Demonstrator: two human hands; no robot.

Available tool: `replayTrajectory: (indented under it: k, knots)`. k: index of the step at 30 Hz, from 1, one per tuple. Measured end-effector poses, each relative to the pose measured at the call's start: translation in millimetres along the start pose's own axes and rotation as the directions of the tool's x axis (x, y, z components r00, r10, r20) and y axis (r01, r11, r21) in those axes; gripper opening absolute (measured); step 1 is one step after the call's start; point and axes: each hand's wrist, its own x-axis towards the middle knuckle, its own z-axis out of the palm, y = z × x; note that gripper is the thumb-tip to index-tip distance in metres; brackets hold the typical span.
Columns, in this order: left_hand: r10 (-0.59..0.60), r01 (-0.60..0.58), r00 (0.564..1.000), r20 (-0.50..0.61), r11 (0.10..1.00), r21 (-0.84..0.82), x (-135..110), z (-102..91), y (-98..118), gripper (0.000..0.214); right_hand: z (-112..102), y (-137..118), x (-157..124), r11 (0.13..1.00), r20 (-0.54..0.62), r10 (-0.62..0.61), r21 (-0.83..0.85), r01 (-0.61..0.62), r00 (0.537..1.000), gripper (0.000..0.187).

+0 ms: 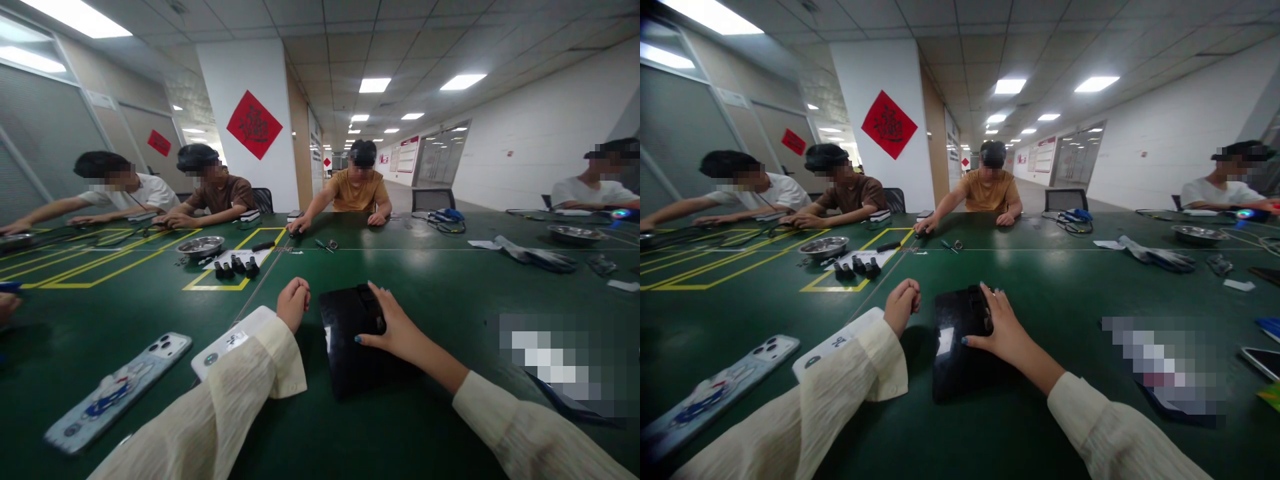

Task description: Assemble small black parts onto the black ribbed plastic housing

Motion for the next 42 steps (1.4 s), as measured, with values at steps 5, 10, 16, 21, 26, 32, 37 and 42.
replayTrajectory:
  k: [5, 10, 16, 21, 26, 32, 37, 42]
  knots:
    - [-0.052, 0.05, 0.998, -0.022, 0.997, -0.057, 1.0, -0.4, 4.6, 0.006, 12.7, -18.7, -1.9, 0.999, -0.039, 0.049, -0.012, -0.05, 0.998, 0.096]
    - [-0.084, 0.081, 0.996, -0.036, 0.994, -0.076, -0.3, 0.0, 0.0, 0.006, 18.9, -44.0, -14.9, 0.985, -0.127, -0.024, -0.17, 0.002, 0.992, 0.106]
    - [-0.065, 0.06, 0.996, -0.062, 0.994, -0.089, -3.2, 1.1, -15.2, 0.006, 21.2, -72.0, -55.8, 0.916, -0.012, -0.294, -0.287, 0.278, 0.956, 0.081]
    - [-0.025, 0.018, 0.996, -0.09, 0.996, -0.084, -7.6, 3.5, -18.0, 0.007, 12.2, -79.8, -65.6, 0.866, 0.317, -0.407, -0.164, 0.472, 0.857, 0.061]
    - [-0.157, 0.151, 0.988, 0.0, 0.955, -0.254, -8.0, 4.9, -9.3, 0.026, 16.0, -86.5, -46.2, 0.891, 0.387, -0.325, -0.181, 0.416, 0.863, 0.054]
    - [-0.134, 0.131, 0.991, 0.007, 0.948, -0.292, -8.2, 4.3, -10.3, 0.039, 23.9, -94.0, -25.1, 0.855, 0.415, -0.351, -0.225, 0.468, 0.84, 0.055]
    - [-0.018, 0.013, 0.998, -0.064, 0.997, -0.08, -6.7, -2.1, -11.6, 0.041, 43.4, -106.8, -17.1, 0.867, 0.327, -0.286, -0.312, 0.388, 0.901, 0.059]
    - [0.013, -0.013, 0.994, -0.104, 1.0, 0.002, -4.9, -4.9, -8.4, 0.043, 60.2, -102.9, -8.8, 0.871, 0.303, -0.303, -0.296, 0.392, 0.904, 0.073]
